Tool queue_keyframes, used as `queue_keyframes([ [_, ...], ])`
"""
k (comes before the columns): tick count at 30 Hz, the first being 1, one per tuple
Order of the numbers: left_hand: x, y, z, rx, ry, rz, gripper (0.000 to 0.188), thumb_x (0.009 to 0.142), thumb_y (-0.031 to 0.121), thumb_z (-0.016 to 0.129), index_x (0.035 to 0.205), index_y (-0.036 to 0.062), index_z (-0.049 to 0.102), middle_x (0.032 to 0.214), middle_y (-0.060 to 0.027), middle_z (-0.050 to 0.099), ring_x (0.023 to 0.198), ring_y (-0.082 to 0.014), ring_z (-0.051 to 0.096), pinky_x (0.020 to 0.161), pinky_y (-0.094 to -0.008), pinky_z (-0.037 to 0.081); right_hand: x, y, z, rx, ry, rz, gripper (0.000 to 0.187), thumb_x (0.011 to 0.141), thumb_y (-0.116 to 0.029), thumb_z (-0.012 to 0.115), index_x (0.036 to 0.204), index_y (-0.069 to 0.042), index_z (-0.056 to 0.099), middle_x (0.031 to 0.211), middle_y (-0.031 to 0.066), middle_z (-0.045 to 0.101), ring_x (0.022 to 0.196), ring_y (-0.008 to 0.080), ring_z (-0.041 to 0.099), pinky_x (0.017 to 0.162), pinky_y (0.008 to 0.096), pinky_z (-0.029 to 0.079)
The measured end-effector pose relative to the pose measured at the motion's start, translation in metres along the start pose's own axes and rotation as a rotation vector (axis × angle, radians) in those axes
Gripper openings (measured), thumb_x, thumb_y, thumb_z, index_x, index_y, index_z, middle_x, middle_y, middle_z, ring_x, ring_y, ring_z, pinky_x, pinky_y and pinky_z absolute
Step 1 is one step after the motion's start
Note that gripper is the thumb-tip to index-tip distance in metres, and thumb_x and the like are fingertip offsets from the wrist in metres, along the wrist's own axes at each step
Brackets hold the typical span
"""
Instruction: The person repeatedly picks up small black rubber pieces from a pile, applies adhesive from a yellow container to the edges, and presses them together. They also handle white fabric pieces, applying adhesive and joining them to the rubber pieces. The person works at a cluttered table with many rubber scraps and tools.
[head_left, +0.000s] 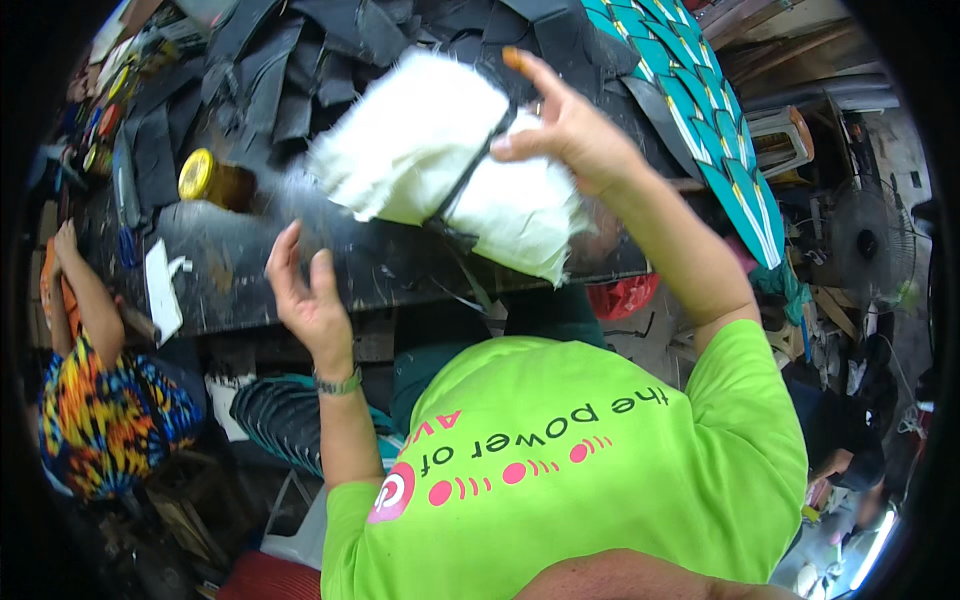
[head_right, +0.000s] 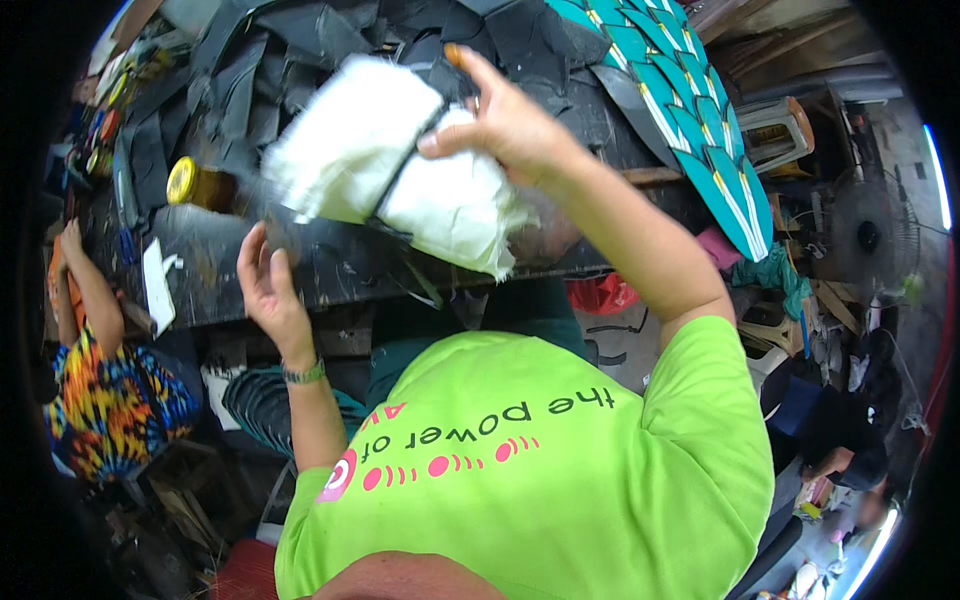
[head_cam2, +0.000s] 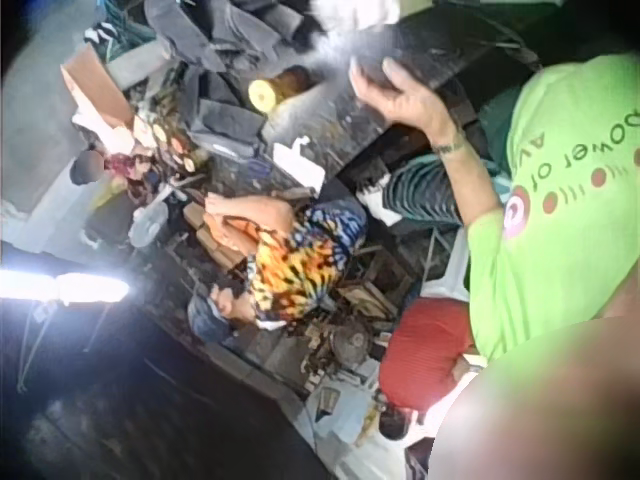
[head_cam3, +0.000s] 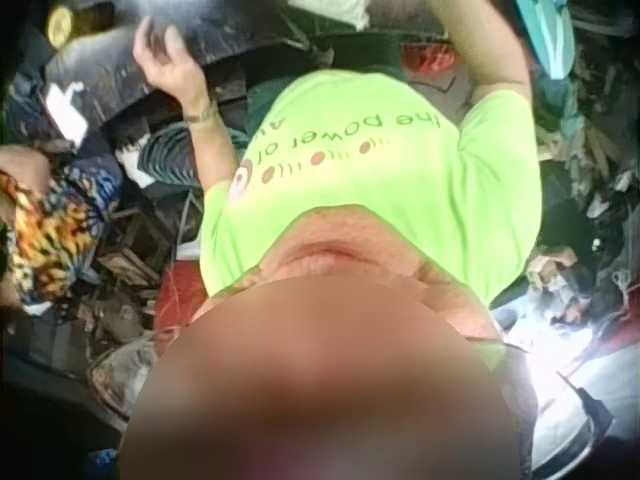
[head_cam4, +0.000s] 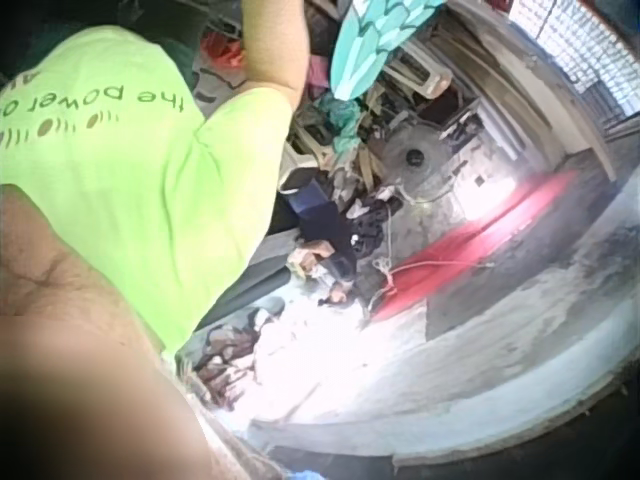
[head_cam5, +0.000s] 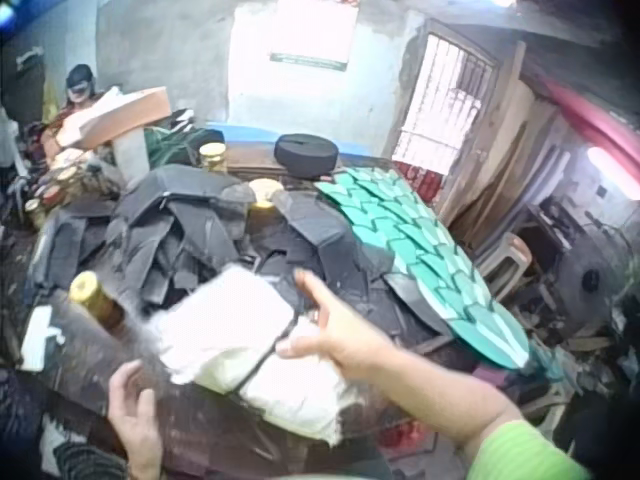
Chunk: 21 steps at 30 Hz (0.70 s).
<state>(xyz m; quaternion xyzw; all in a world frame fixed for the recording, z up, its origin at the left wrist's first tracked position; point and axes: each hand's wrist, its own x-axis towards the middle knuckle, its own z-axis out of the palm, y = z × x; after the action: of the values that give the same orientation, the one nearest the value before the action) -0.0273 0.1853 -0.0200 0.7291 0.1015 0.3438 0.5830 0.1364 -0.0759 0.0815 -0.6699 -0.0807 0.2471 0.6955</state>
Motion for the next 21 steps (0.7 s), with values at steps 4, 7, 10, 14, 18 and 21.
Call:
queue_keyframes([
  [4,-0.016,0.036,0.025,0.08,-0.192,0.287,0.037,0.088,0.007,0.074,0.124,0.0029,0.065,0.128,-0.0131,0.061,0.122,-0.0269,0.056,0.108,-0.037,0.04,-0.044,0.054,0.009,0.151,-0.038,-0.164,0.116,0.071,0.007,0.085,0.161,-0.005,0.013,0.139,0.024,0.049,0.117,0.0242,0.061,0.099,0.0365,0.051],
  [7,-0.019,0.049,0.054,0.207,-0.301,0.387,0.034,0.083,0.016,0.079,0.116,0.008,0.071,0.127,-0.0123,0.062,0.121,-0.0314,0.054,0.105,-0.0406,0.042,-0.053,0.071,0.013,-0.216,0.119,-0.491,0.111,0.076,0.001,0.084,0.161,-0.002,0.012,0.134,0.0214,0.053,0.118,0.0226,0.058,0.101,0.0347,0.049],
  [10,-0.017,0.046,0.079,0.318,-0.34,0.454,0.044,0.082,0.018,0.079,0.124,0.0103,0.066,0.135,-0.0121,0.056,0.127,-0.0319,0.05,0.107,-0.043,0.04,-0.059,0.081,0.011,-0.357,0.196,-0.565,0.107,0.08,-0.01,0.084,0.16,-0.001,0.014,0.135,0.0208,0.052,0.119,0.023,0.057,0.102,0.0339,0.046],
  [14,-0.01,0.042,0.085,0.253,-0.421,0.404,0.049,0.081,0.019,0.08,0.127,0.0112,0.063,0.137,-0.0122,0.054,0.129,-0.0324,0.048,0.109,-0.0434,0.039,-0.07,0.088,0.001,-0.154,0.229,-0.453,0.101,0.084,-0.021,0.082,0.16,-0.003,0.019,0.153,0.0236,0.042,0.119,0.0235,0.056,0.104,0.0345,0.045],
  [18,-0.007,0.06,0.083,0.216,-0.427,0.43,0.053,0.079,0.027,0.082,0.127,0.0117,0.063,0.137,-0.0124,0.054,0.13,-0.0325,0.047,0.111,-0.0448,0.036,-0.074,0.087,0.004,-0.289,0.29,-0.687,0.095,0.086,-0.016,0.078,0.161,-0.006,0.02,0.154,0.0195,0.044,0.111,0.0221,0.06,0.099,0.0337,0.048],
  [21,0.002,0.07,0.092,0.263,-0.413,0.547,0.058,0.077,0.035,0.083,0.126,0.0119,0.063,0.137,-0.0124,0.055,0.133,-0.0326,0.046,0.113,-0.0467,0.032,-0.075,0.085,0.011,-0.41,0.271,-0.806,0.09,0.088,-0.011,0.075,0.161,-0.008,0.022,0.154,0.0186,0.045,0.106,0.0217,0.062,0.096,0.0335,0.05],
])
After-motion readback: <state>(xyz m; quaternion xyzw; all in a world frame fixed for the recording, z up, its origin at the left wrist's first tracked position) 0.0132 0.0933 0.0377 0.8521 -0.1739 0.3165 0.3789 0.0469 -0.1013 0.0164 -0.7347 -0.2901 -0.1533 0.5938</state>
